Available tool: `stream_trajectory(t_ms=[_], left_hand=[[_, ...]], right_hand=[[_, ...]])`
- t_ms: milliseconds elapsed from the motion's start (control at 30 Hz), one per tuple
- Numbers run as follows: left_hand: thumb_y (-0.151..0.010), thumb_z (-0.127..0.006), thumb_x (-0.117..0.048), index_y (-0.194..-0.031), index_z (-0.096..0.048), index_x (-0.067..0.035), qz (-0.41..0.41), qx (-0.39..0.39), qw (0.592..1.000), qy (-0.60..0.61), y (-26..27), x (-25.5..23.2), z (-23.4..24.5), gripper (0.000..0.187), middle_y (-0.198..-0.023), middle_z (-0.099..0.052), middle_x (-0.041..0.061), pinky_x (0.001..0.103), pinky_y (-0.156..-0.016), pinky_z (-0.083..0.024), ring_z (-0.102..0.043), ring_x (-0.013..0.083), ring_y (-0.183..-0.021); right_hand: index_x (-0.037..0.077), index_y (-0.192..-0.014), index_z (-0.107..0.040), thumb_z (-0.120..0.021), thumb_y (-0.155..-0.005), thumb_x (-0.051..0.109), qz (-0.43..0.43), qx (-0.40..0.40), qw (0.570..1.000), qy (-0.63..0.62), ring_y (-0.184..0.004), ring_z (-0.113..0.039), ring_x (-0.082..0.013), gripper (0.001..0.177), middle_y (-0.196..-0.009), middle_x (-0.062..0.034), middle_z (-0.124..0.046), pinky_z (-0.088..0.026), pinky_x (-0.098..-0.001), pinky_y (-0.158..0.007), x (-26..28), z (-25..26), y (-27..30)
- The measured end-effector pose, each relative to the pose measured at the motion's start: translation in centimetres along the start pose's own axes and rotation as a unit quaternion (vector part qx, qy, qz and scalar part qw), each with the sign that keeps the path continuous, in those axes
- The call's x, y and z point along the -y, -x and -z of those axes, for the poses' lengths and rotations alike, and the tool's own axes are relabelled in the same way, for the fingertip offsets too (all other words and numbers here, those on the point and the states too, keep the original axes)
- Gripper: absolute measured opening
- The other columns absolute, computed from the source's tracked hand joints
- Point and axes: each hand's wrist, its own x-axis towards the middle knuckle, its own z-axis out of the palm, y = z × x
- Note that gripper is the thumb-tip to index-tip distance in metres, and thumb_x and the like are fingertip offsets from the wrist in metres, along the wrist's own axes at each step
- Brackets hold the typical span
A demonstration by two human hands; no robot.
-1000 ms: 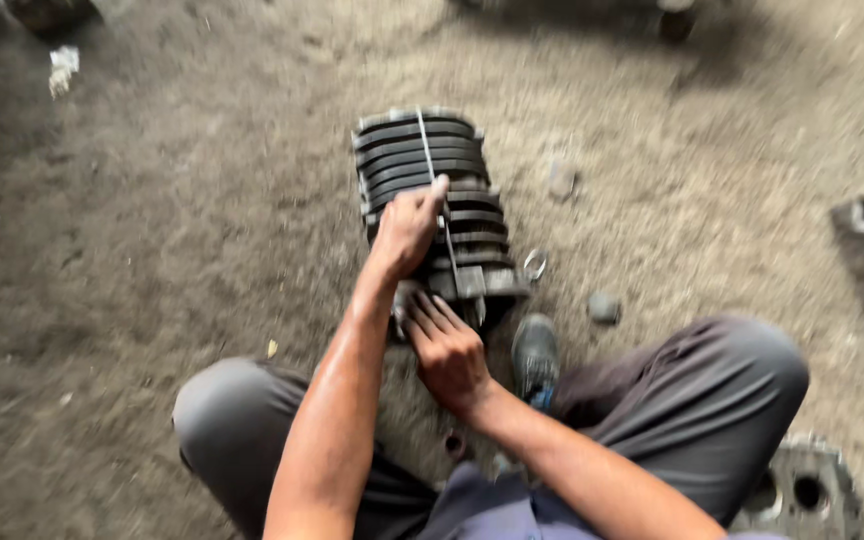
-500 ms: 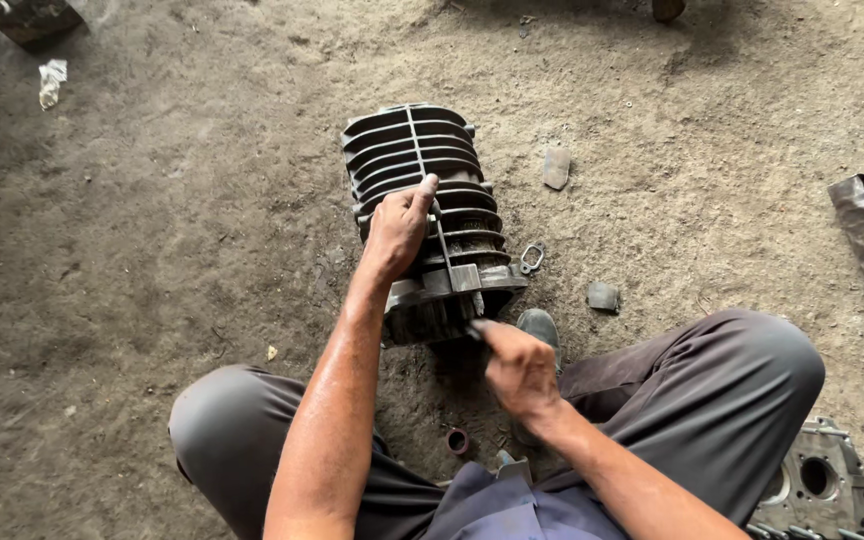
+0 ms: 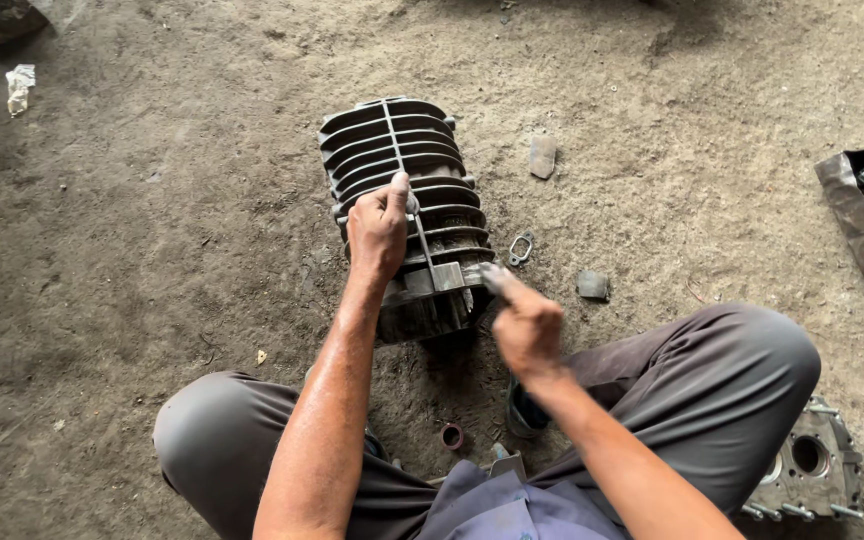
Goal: The person cleans an engine component with a small piece of cloth while sitting on the floor.
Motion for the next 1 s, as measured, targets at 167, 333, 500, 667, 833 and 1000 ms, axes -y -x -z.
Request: stream_trajectory(t_ms=[167, 333, 500, 667, 833, 1000], left_hand=[[-0.103, -0.042, -0.064, -0.054, -0.048, -0.017, -0.031, -0.042, 0.998, -0.018, -0.3, 1.2, -0.6, 0.068, -0.047, -0.041, -0.007, 0.03, -0.043, -0.024, -0.033, 0.0082, -0.043], [-0.106, -0.045, -0.057, -0.054, -0.042, -0.018, -0.049, -0.055, 0.997, 0.011, 0.3, 1.2, -0.2, 0.065, -0.048, -0.038, -0.007, 0.029, -0.043, -0.021, -0.031, 0.0085, -0.043], [-0.106, -0.047, -0.052, -0.053, -0.043, -0.018, -0.069, -0.061, 0.995, 0.032, 0.6, 0.9, -0.1, 0.063, -0.046, -0.036, -0.006, 0.03, -0.041, -0.019, -0.03, 0.0093, -0.041], [-0.108, -0.048, -0.05, -0.051, -0.037, -0.016, -0.082, -0.095, 0.992, 0.005, 0.7, 0.5, 0.0, 0.067, -0.047, -0.034, -0.006, 0.033, -0.046, -0.015, -0.026, 0.01, -0.043], [-0.108, -0.047, -0.049, -0.052, -0.038, -0.015, -0.089, -0.102, 0.991, -0.002, 1.3, 0.2, 0.2, 0.066, -0.046, -0.034, -0.005, 0.034, -0.046, -0.014, -0.027, 0.0098, -0.044], [-0.108, -0.045, -0.052, -0.053, -0.036, -0.014, -0.077, -0.112, 0.991, 0.002, 1.4, 0.4, -0.3, 0.068, -0.047, -0.033, -0.005, 0.035, -0.048, -0.014, -0.026, 0.0101, -0.044]], right_hand=[[0.002, -0.12, -0.075, -0.043, -0.087, -0.017, 0.109, -0.02, 0.994, 0.013, -0.116, -0.073, -0.0328, 0.05, -0.12, -0.0182, -0.075, -0.06, -0.0409, -0.103, 3.8, -3.2, 0.8], [0.001, -0.11, -0.073, -0.045, -0.086, -0.014, 0.126, -0.009, 0.992, -0.017, -0.113, -0.075, -0.0285, 0.04, -0.115, -0.0172, -0.076, -0.06, -0.0391, -0.105, 3.4, -2.2, 0.4], [0.002, -0.117, -0.075, -0.047, -0.093, -0.017, -0.012, -0.045, 0.999, 0.005, -0.115, -0.074, -0.0312, 0.042, -0.117, -0.0188, -0.075, -0.058, -0.0409, -0.107, -0.5, -1.7, 0.6], [0.001, -0.119, -0.074, -0.044, -0.08, -0.018, 0.05, -0.019, 0.998, 0.021, -0.117, -0.072, -0.0341, 0.053, -0.12, -0.0198, -0.074, -0.054, -0.0453, -0.11, 2.2, -1.6, 1.8], [-0.001, -0.116, -0.075, -0.048, -0.079, -0.016, 0.044, -0.011, 0.999, -0.011, -0.117, -0.072, -0.0353, 0.048, -0.119, -0.0226, -0.073, -0.057, -0.0419, -0.103, 2.8, -0.3, -0.2], [0.0, -0.114, -0.076, -0.051, -0.083, -0.017, 0.034, 0.005, 0.999, 0.002, -0.113, -0.073, -0.0341, 0.044, -0.115, -0.0215, -0.075, -0.058, -0.0424, -0.103, 1.5, -0.6, -0.9]])
